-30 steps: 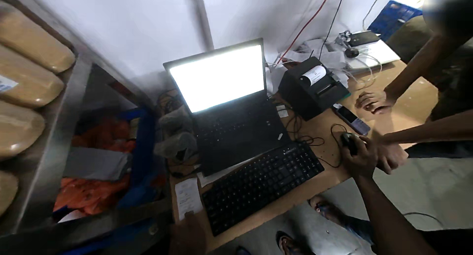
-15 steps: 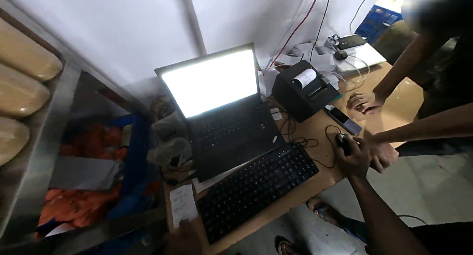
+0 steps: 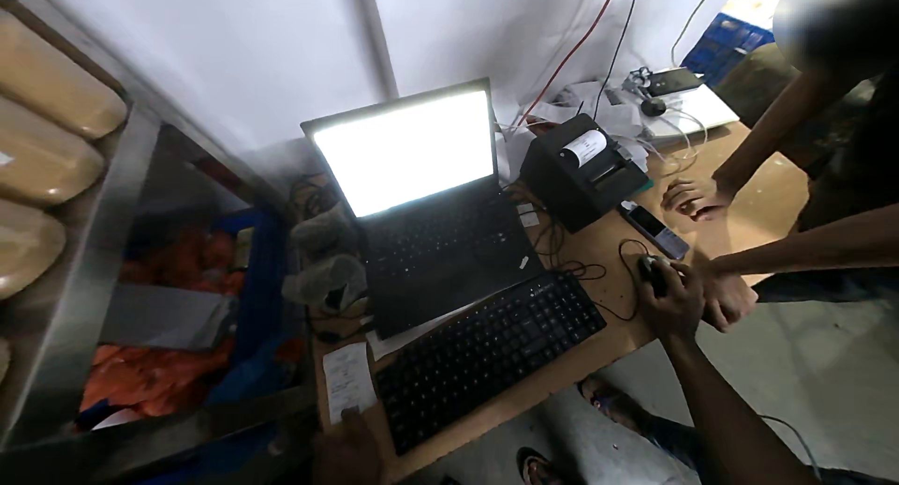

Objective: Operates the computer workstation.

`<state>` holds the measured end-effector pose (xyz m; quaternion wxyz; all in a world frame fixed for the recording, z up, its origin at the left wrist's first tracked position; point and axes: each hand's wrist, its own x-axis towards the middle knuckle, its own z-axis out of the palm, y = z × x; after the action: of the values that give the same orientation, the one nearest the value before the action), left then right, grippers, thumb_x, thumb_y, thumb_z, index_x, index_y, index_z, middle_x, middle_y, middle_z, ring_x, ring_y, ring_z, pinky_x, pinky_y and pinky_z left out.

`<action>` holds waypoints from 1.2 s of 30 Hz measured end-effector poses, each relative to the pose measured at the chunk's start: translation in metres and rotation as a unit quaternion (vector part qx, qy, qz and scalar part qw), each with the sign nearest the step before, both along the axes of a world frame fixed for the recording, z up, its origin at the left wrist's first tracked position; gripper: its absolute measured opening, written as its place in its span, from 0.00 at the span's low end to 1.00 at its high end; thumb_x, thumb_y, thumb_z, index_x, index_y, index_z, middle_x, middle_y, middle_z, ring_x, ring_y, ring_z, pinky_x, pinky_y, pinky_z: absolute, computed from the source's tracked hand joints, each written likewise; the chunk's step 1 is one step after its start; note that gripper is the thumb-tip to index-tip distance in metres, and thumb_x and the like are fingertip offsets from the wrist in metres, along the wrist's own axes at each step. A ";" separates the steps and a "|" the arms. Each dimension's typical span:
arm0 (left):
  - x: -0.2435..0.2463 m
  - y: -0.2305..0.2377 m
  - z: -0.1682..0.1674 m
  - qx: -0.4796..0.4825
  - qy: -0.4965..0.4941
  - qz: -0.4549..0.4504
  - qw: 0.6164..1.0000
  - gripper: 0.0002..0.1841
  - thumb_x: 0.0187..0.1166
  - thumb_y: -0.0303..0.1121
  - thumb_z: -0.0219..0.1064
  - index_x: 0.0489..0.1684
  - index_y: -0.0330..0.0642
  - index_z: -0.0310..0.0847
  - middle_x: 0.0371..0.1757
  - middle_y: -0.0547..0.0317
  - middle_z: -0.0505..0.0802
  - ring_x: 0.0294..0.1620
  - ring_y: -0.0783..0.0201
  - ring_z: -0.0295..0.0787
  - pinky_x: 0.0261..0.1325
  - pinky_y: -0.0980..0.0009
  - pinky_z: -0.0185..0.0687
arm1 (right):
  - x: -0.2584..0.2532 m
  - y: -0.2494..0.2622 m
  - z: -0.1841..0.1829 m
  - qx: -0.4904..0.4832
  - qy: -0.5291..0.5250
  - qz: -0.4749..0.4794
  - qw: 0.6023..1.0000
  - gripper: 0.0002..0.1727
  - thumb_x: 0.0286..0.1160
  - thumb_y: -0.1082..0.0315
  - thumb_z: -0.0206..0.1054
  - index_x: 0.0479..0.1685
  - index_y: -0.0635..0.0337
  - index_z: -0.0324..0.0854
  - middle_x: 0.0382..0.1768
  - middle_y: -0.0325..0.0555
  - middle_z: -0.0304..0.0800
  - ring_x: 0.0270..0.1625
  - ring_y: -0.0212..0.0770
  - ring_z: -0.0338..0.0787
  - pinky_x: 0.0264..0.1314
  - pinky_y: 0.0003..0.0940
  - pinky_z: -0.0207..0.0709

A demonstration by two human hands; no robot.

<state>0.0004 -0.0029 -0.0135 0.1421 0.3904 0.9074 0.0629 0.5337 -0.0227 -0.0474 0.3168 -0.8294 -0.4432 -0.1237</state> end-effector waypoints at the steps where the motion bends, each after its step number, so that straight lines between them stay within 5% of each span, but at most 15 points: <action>1: 0.002 0.001 0.008 -0.007 -0.012 0.001 1.000 0.38 0.91 0.58 0.47 0.82 0.29 0.69 0.67 0.34 0.89 0.69 0.40 0.88 0.71 0.40 0.80 | -0.001 0.000 0.001 -0.004 0.002 0.002 1.000 0.28 0.70 0.54 0.63 0.64 0.65 0.86 0.69 0.73 0.79 0.68 0.76 0.81 0.67 0.76 0.70; 4: 0.005 0.004 0.025 -0.041 -0.021 -0.005 0.999 0.37 0.91 0.60 0.44 0.80 0.34 0.72 0.70 0.42 0.89 0.71 0.47 0.88 0.73 0.47 0.80 | -0.001 0.001 -0.002 -0.005 -0.002 -0.005 1.000 0.28 0.70 0.54 0.62 0.63 0.66 0.86 0.70 0.73 0.79 0.69 0.77 0.80 0.68 0.76 0.69; 17: -0.008 -0.001 -0.015 0.040 -0.001 0.001 0.999 0.40 0.89 0.59 0.47 0.77 0.25 0.71 0.65 0.30 0.89 0.66 0.36 0.89 0.67 0.36 0.81 | 0.000 0.001 -0.004 -0.005 0.001 -0.023 1.000 0.30 0.67 0.54 0.64 0.67 0.64 0.85 0.71 0.73 0.79 0.69 0.78 0.80 0.69 0.76 0.69; 26: 0.005 0.010 0.038 -0.110 -0.039 0.004 0.993 0.39 0.92 0.61 0.40 0.87 0.37 0.64 0.75 0.41 0.86 0.75 0.44 0.84 0.74 0.44 0.78 | 0.000 0.003 -0.005 0.012 0.016 0.003 1.000 0.30 0.66 0.55 0.65 0.68 0.62 0.85 0.71 0.73 0.79 0.67 0.76 0.82 0.64 0.75 0.73; 29: -0.003 0.004 0.019 -0.078 -0.022 -0.018 0.997 0.40 0.90 0.63 0.38 0.86 0.37 0.66 0.73 0.40 0.87 0.73 0.42 0.85 0.72 0.41 0.79 | -0.003 0.003 -0.002 0.016 0.041 0.019 0.999 0.30 0.65 0.60 0.67 0.69 0.65 0.84 0.73 0.76 0.75 0.70 0.78 0.79 0.68 0.76 0.70; 32: 0.000 0.003 0.016 -0.021 -0.026 -0.004 0.999 0.38 0.90 0.59 0.48 0.80 0.29 0.70 0.65 0.33 0.90 0.66 0.38 0.89 0.67 0.39 0.82 | 0.001 0.001 -0.004 0.007 0.022 0.024 0.999 0.29 0.66 0.57 0.66 0.68 0.64 0.85 0.71 0.76 0.77 0.71 0.77 0.79 0.70 0.74 0.70; 36: 0.019 0.011 0.070 -0.119 -0.060 -0.016 0.991 0.36 0.94 0.56 0.41 0.88 0.33 0.62 0.79 0.38 0.82 0.79 0.41 0.80 0.79 0.45 0.74 | 0.003 0.002 -0.006 0.011 0.017 0.029 0.999 0.30 0.67 0.55 0.64 0.66 0.65 0.85 0.70 0.75 0.78 0.69 0.77 0.80 0.68 0.74 0.71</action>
<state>0.0195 0.0079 0.0564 0.2422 0.3807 0.8921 -0.0243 0.5363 -0.0211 -0.0529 0.3370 -0.8145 -0.4603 -0.1058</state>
